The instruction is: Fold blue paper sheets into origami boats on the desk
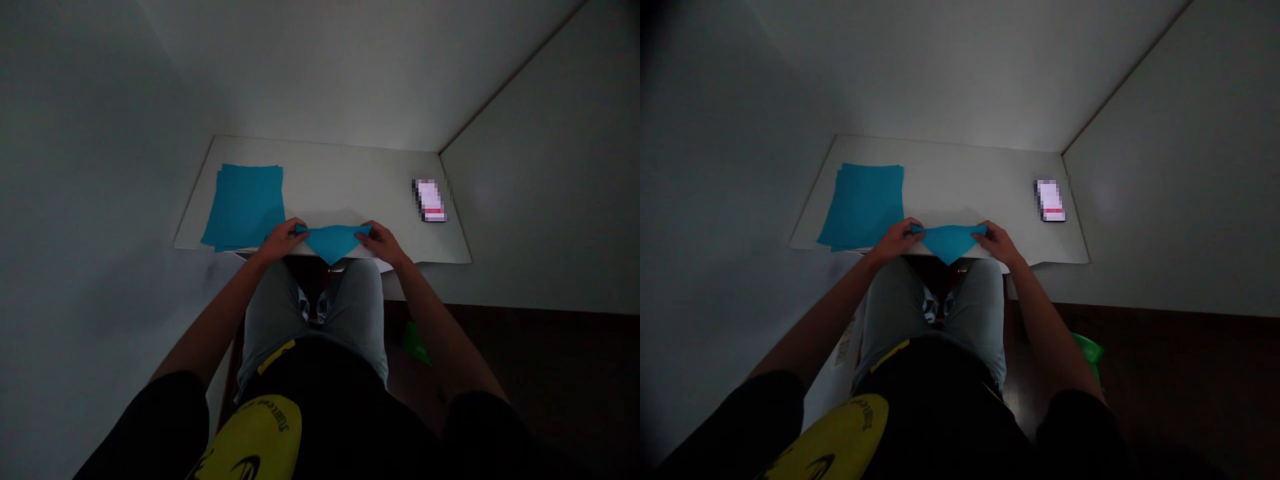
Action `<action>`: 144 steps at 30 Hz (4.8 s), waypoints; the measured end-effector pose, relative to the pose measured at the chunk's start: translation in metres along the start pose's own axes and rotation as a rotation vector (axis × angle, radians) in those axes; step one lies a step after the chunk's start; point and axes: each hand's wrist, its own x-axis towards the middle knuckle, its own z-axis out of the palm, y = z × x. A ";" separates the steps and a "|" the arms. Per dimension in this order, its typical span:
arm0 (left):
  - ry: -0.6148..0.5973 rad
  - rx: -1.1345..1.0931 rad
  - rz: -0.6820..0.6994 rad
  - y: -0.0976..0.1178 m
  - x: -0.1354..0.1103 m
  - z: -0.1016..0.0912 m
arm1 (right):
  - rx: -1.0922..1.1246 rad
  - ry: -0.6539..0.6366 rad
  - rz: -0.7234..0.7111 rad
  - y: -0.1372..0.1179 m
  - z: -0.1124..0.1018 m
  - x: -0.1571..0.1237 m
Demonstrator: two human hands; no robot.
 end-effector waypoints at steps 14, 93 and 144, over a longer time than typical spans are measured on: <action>-0.059 0.022 0.039 -0.005 0.004 -0.005 | -0.013 0.043 -0.105 0.018 -0.007 -0.003; 0.226 0.342 0.119 0.003 0.012 0.038 | -0.649 0.019 -0.414 -0.007 0.072 0.033; 0.087 -0.001 0.116 0.036 0.019 0.038 | -0.273 0.120 -0.222 -0.017 0.015 0.009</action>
